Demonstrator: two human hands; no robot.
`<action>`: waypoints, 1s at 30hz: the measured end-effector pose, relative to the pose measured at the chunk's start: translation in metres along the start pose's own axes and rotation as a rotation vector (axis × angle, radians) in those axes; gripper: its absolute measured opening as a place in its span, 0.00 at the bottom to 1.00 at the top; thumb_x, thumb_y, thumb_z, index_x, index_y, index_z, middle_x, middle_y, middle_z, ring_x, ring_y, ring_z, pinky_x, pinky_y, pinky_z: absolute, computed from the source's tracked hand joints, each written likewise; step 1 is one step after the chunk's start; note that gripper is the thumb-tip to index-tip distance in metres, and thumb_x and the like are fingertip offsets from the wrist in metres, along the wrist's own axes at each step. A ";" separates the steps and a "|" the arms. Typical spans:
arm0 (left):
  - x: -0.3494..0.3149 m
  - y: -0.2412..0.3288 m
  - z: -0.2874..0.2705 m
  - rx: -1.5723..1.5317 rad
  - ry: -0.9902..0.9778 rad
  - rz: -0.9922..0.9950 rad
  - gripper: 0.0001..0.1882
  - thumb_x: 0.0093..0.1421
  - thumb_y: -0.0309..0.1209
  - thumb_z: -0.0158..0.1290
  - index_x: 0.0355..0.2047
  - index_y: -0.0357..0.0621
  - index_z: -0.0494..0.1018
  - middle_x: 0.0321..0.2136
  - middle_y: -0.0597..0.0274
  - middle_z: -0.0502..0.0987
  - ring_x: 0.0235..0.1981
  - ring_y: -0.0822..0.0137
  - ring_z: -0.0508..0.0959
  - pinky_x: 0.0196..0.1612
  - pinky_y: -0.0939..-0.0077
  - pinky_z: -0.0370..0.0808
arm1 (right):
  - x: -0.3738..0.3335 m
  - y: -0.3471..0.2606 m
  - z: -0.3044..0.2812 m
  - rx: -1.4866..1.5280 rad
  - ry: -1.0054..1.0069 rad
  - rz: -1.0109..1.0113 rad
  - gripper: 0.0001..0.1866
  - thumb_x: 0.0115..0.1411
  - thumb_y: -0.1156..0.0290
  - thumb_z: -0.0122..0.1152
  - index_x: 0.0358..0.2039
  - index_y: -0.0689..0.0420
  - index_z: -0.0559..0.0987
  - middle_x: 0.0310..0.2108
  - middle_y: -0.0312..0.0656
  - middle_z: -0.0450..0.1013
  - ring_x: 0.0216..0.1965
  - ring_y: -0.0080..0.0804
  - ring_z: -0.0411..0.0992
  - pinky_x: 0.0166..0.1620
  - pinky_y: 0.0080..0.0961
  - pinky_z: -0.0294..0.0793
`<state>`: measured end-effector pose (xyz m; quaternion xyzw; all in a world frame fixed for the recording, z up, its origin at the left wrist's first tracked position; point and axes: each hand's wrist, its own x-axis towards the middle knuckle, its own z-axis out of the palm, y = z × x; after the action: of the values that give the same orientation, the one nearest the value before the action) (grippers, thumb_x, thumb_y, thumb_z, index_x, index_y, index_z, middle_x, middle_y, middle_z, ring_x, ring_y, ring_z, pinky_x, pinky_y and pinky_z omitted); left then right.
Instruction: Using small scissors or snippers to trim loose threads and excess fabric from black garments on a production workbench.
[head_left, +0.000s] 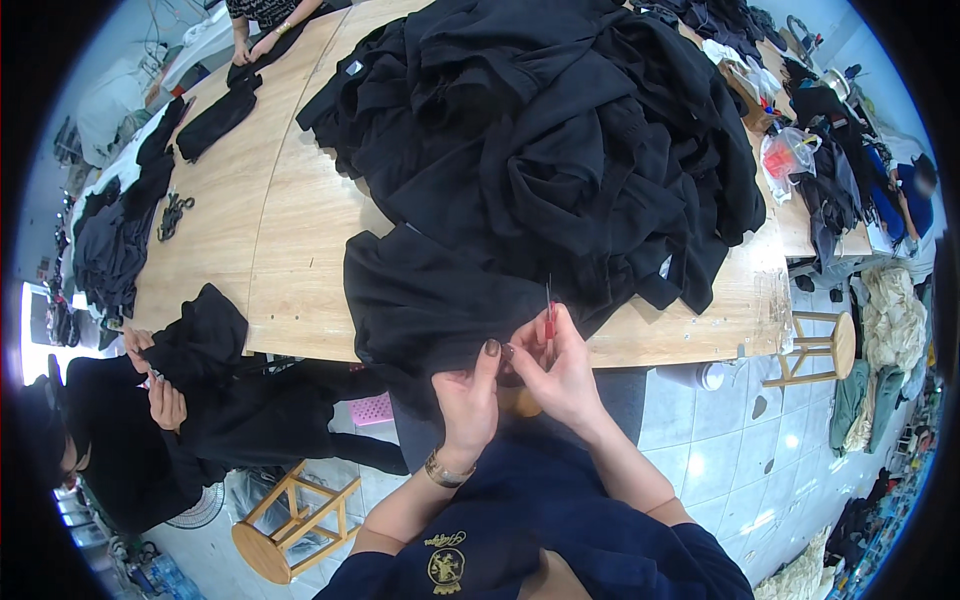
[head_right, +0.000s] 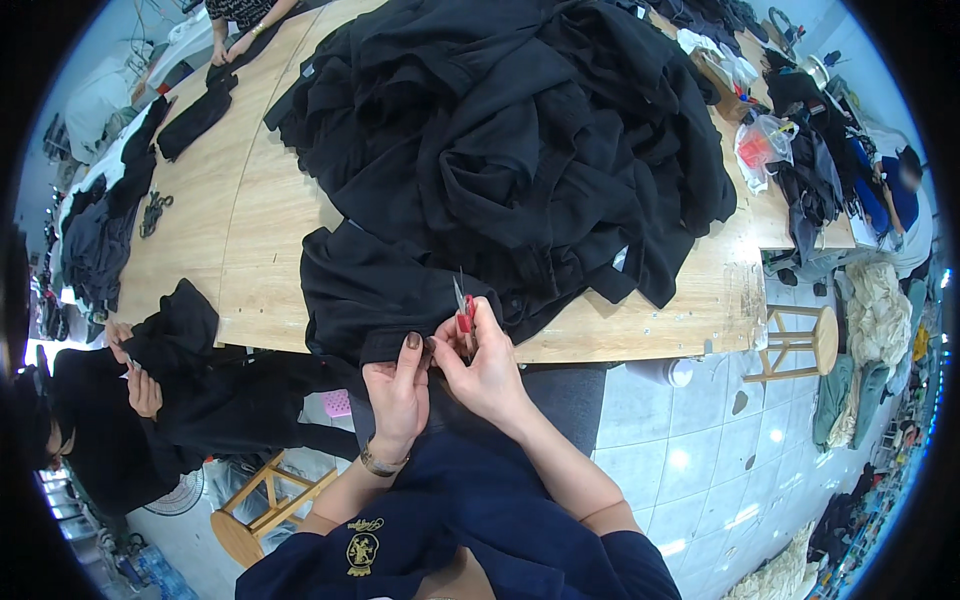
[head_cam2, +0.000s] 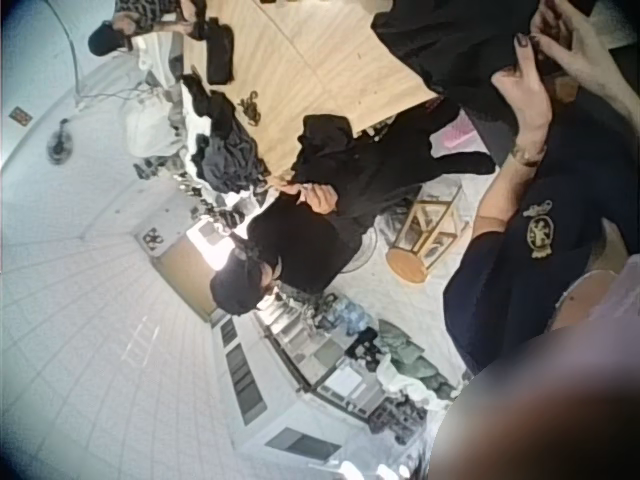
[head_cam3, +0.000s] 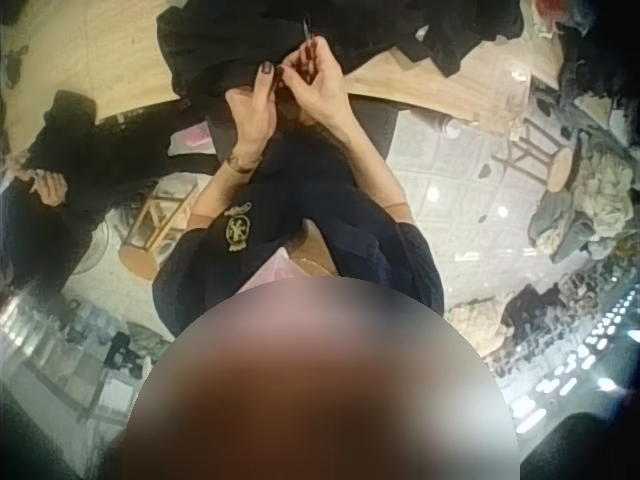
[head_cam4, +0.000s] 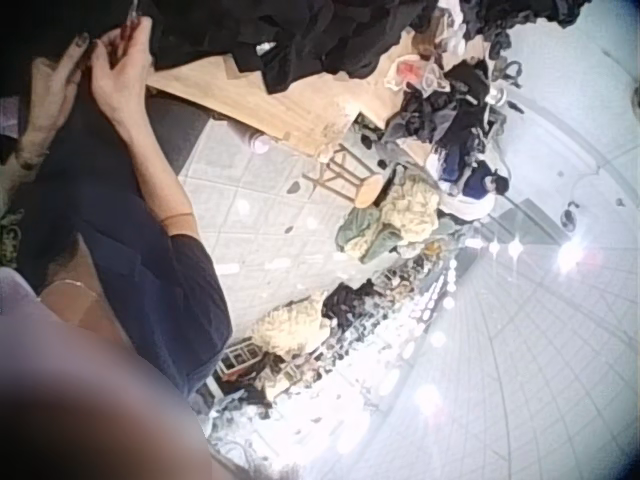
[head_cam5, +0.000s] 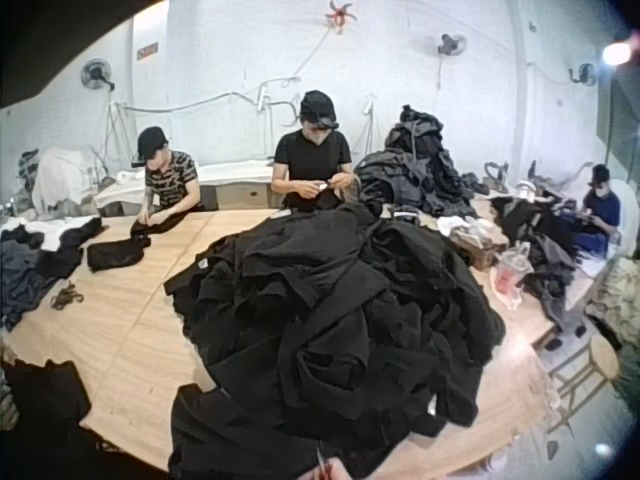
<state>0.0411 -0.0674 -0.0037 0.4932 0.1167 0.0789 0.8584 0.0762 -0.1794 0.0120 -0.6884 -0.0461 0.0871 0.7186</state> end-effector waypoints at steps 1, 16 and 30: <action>0.001 0.001 0.001 -0.048 -0.010 -0.025 0.06 0.62 0.24 0.48 0.38 0.37 0.73 0.35 0.61 0.75 0.35 0.73 0.75 0.43 0.74 0.74 | 0.001 0.001 0.000 0.000 0.000 0.000 0.13 0.54 0.82 0.56 0.31 0.59 0.59 0.25 0.37 0.69 0.24 0.17 0.68 0.28 0.14 0.68; 0.005 -0.002 0.002 -0.184 0.023 -0.086 0.07 0.62 0.25 0.48 0.35 0.34 0.73 0.35 0.59 0.77 0.36 0.71 0.76 0.43 0.73 0.74 | 0.002 -0.001 0.000 0.130 0.071 0.001 0.14 0.53 0.83 0.56 0.30 0.60 0.59 0.27 0.40 0.70 0.28 0.18 0.71 0.31 0.15 0.73; 0.002 -0.008 0.002 0.201 -0.005 0.180 0.09 0.56 0.18 0.53 0.39 0.32 0.72 0.37 0.60 0.76 0.37 0.75 0.74 0.44 0.81 0.72 | 0.006 0.007 -0.009 0.399 -0.007 0.140 0.15 0.53 0.87 0.52 0.30 0.54 0.57 0.27 0.38 0.67 0.25 0.17 0.67 0.28 0.13 0.68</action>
<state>0.0432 -0.0726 -0.0104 0.5852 0.0774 0.1422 0.7946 0.0835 -0.1866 0.0045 -0.5336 0.0174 0.1466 0.8327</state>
